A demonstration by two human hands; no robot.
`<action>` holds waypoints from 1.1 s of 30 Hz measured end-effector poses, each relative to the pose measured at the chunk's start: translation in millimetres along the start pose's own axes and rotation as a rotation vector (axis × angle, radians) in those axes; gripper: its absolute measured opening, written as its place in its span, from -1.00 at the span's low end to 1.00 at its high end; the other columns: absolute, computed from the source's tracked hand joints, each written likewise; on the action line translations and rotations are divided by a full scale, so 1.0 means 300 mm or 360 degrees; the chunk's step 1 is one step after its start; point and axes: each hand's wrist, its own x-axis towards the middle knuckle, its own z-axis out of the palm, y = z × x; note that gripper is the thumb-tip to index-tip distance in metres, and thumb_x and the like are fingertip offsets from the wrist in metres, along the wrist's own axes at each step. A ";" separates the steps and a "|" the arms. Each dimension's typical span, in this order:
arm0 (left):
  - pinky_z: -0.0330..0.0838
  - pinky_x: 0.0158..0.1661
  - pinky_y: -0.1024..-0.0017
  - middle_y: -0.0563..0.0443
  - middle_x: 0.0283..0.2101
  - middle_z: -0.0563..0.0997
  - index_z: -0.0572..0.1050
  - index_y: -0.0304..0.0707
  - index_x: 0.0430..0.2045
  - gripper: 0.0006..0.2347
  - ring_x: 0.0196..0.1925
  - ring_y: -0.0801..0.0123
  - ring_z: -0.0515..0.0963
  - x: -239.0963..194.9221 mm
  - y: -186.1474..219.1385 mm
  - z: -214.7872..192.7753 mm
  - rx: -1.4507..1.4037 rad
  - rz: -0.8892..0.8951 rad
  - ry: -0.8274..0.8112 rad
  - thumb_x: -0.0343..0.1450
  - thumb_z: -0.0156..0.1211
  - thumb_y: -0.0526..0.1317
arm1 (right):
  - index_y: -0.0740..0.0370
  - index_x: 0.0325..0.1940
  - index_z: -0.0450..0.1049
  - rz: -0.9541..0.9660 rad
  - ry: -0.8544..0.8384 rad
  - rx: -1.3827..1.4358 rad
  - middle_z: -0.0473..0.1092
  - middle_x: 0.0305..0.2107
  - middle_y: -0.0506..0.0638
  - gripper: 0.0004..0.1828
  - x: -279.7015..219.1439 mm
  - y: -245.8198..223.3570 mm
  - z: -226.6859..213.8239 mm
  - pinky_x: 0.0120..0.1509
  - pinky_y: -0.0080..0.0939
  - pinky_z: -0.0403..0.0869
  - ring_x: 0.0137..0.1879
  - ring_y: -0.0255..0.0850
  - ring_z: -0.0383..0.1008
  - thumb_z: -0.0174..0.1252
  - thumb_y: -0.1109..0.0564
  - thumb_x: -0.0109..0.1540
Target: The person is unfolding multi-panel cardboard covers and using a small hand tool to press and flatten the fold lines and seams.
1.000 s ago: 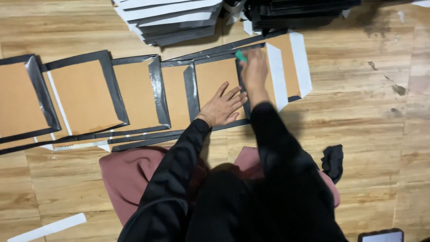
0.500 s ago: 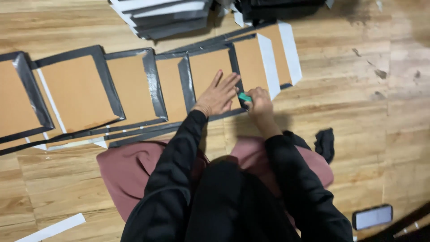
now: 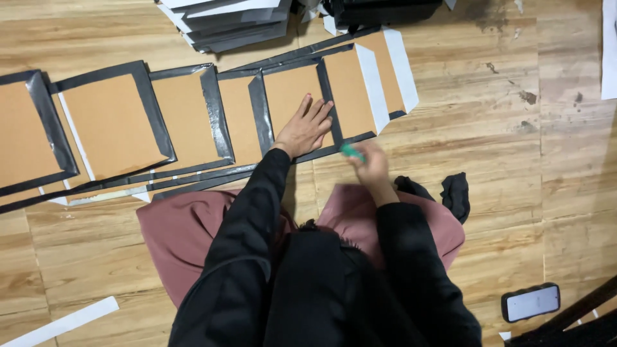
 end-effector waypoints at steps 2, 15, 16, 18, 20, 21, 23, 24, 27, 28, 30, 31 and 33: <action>-0.17 0.22 -0.06 -0.15 0.16 0.21 0.25 -0.13 -0.19 -0.69 0.18 0.11 0.20 -0.011 -0.012 -0.009 0.0019 0.0069 -0.0003 0.26 -0.09 -0.05 | 0.14 -0.47 0.22 0.1124 0.0838 0.2388 0.00 -0.58 -0.28 -0.90 0.028 0.114 0.030 -0.37 -0.77 0.15 -0.43 -0.55 0.14 -0.17 0.20 0.15; -0.02 0.17 0.05 -0.04 -0.31 0.34 0.25 -0.15 -0.39 -0.84 -0.07 0.18 0.33 0.139 0.012 -0.047 0.0099 -0.0099 0.0127 0.25 -0.07 -0.15 | 0.12 -0.48 0.32 0.1568 0.0890 0.1107 0.12 -0.88 -0.09 -0.74 0.112 0.061 -0.070 -0.76 -0.32 0.11 -0.81 -0.26 0.16 0.22 0.00 -0.08; 0.02 0.14 0.06 -0.04 -0.27 0.34 0.28 -0.14 -0.36 -0.85 -0.06 0.19 0.32 0.183 0.015 -0.029 0.0040 -0.0047 0.0190 0.28 -0.08 -0.16 | 0.09 -0.38 0.33 0.1514 0.0754 0.0720 0.20 -0.64 -0.07 -0.62 0.120 0.078 -0.065 -0.45 -0.23 0.23 -0.52 -0.18 0.29 0.28 -0.07 -0.13; 0.06 0.10 0.07 -0.03 -0.24 0.34 0.31 -0.12 -0.33 -0.86 -0.04 0.19 0.31 0.265 0.029 -0.059 -0.0024 0.0013 0.0248 0.31 -0.10 -0.18 | 0.06 -0.27 0.34 0.1457 0.0615 0.0339 0.29 -0.40 -0.04 -0.47 0.131 0.093 -0.061 -0.13 -0.15 0.35 -0.23 -0.10 0.42 0.34 -0.14 -0.19; -0.11 0.20 0.05 0.03 0.16 0.22 0.17 -0.04 0.06 -0.43 0.22 0.18 0.12 0.343 0.054 -0.151 -0.0142 0.0087 -0.0116 0.16 0.24 -0.23 | 0.03 -0.17 0.36 0.1411 0.0416 0.0103 0.21 -0.26 -0.04 -0.35 0.136 0.093 -0.066 0.00 -0.02 0.35 -0.12 -0.01 0.38 0.36 -0.24 -0.22; -0.11 0.20 0.05 0.03 0.16 0.22 0.17 -0.04 0.06 -0.43 0.22 0.18 0.12 0.375 0.071 -0.141 -0.0149 0.0099 -0.0120 0.16 0.24 -0.23 | 0.03 -0.17 0.36 0.1425 0.0419 0.0105 0.21 -0.26 -0.04 -0.35 0.142 0.097 -0.065 0.00 -0.02 0.35 -0.12 -0.01 0.38 0.36 -0.24 -0.22; -0.18 0.23 0.01 0.05 0.23 0.12 -0.04 -0.03 0.18 -0.15 0.29 0.19 -0.02 0.437 0.102 -0.123 -0.0123 0.0294 -0.0331 0.03 0.39 -0.27 | 0.00 -0.27 0.34 0.1442 0.0244 0.0332 0.31 -0.44 -0.18 -0.50 0.158 0.104 -0.067 -0.03 -0.22 0.33 -0.21 -0.21 0.43 0.33 -0.13 -0.19; -0.18 0.23 0.01 0.05 0.23 0.12 -0.04 -0.03 0.18 -0.15 0.29 0.19 -0.02 0.451 0.110 -0.094 -0.0124 0.0297 -0.0332 0.03 0.39 -0.27 | 0.00 -0.27 0.34 0.1445 0.0244 0.0333 0.31 -0.44 -0.18 -0.50 0.157 0.090 -0.076 -0.03 -0.22 0.33 -0.21 -0.21 0.43 0.33 -0.13 -0.19; -0.37 0.25 -0.01 0.11 -0.04 0.39 0.03 0.09 0.13 -0.30 0.23 0.26 0.08 0.456 0.112 -0.064 0.0067 0.0412 -0.0408 0.10 0.26 -0.15 | -0.13 -0.23 0.37 0.1457 0.0112 0.0363 0.39 -0.36 -0.23 -0.49 0.154 0.088 -0.085 -0.03 -0.22 0.35 -0.12 -0.23 0.43 0.29 -0.17 -0.21; -0.27 0.24 -0.04 0.09 -0.18 0.40 0.22 0.00 -0.11 -0.58 0.09 0.23 0.20 0.442 0.096 -0.092 0.0045 0.0386 -0.0226 0.17 0.17 -0.21 | -0.14 -0.22 0.36 0.1460 0.0121 0.0371 0.39 -0.37 -0.19 -0.50 0.154 0.120 -0.080 -0.02 -0.21 0.35 -0.13 -0.22 0.43 0.27 -0.16 -0.21; -0.17 0.22 -0.06 0.07 -0.31 0.40 0.42 -0.09 -0.34 -0.84 -0.06 0.20 0.32 0.397 0.079 -0.076 0.0029 0.0360 -0.0045 0.24 0.08 -0.27 | -0.15 -0.22 0.36 0.1459 0.0133 0.0383 0.40 -0.39 -0.16 -0.50 0.151 0.174 -0.083 -0.02 -0.19 0.35 -0.13 -0.21 0.43 0.26 -0.15 -0.20; -0.09 0.20 -0.01 0.06 -0.11 0.31 0.34 -0.08 -0.17 -0.75 0.05 0.20 0.27 0.366 0.077 -0.030 0.0001 0.0343 -0.0070 0.27 0.01 -0.29 | -0.04 -0.21 0.39 0.1374 0.0291 0.0538 0.40 -0.43 -0.09 -0.57 0.148 0.198 -0.091 -0.13 -0.21 0.38 -0.20 -0.18 0.44 0.25 -0.09 -0.13; 0.00 0.17 0.05 0.05 0.10 0.22 0.27 -0.07 0.00 -0.65 0.16 0.21 0.21 0.313 0.063 0.021 -0.0030 0.0327 -0.0090 0.31 -0.07 -0.31 | 0.06 -0.21 0.42 0.1286 0.0452 0.0688 0.40 -0.47 -0.02 -0.63 0.159 0.227 -0.132 -0.23 -0.23 0.41 -0.27 -0.15 0.45 0.24 -0.04 -0.05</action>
